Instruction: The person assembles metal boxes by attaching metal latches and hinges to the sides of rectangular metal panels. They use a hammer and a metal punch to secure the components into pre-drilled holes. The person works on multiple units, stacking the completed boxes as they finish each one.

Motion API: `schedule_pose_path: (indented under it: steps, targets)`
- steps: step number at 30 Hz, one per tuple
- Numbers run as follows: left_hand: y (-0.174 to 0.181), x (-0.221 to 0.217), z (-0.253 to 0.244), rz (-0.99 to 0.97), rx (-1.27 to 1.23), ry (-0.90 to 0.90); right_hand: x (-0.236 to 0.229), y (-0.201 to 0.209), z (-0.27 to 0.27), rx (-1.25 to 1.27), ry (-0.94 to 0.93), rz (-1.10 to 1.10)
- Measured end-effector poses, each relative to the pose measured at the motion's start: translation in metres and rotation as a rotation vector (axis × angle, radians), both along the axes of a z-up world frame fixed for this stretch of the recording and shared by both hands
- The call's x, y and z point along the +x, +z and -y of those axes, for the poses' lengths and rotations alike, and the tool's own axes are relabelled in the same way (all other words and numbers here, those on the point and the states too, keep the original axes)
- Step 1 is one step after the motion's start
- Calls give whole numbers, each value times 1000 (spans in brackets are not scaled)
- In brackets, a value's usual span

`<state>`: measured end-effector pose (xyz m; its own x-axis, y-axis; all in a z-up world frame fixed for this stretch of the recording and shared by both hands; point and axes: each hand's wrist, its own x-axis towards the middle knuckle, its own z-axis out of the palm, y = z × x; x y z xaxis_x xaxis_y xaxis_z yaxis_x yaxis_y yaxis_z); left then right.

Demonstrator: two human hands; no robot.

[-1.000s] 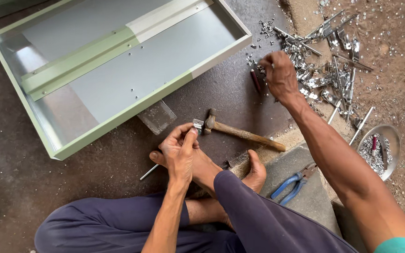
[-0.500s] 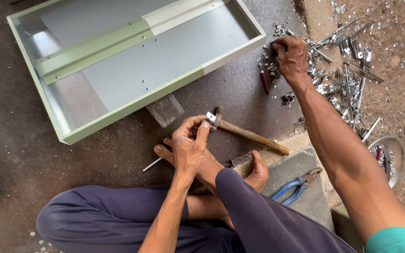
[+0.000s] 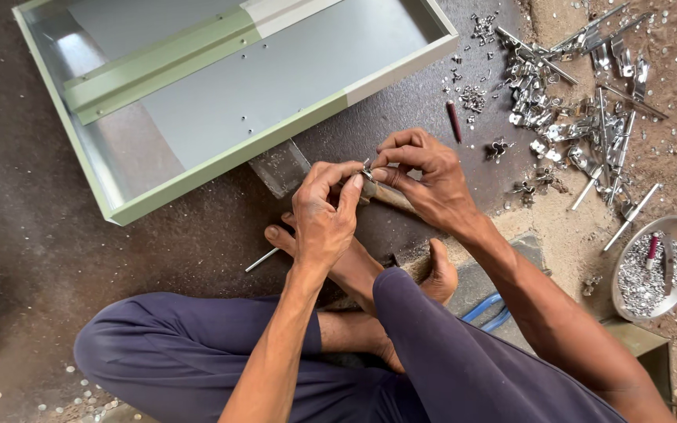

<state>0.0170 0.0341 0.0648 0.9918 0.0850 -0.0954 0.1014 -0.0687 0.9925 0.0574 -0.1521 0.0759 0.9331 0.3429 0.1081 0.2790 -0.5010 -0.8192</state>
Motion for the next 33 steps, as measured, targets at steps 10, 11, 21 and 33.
schedule_pose_path:
  steps: [10, 11, 21, 33]
  targets:
    - [35, 9, -60, 223, 325, -163, 0, 5, -13, 401, -56, -644]
    - [38, 15, -74, 285, 567, -86, 0, 4, -12, 410, -56, -639]
    - [172, 58, -133, 411, 1258, -328, 3, 40, -73, 665, -72, -533]
    - [162, 132, -236, 653, 1056, -176, 103, 66, -223, 893, 81, -108]
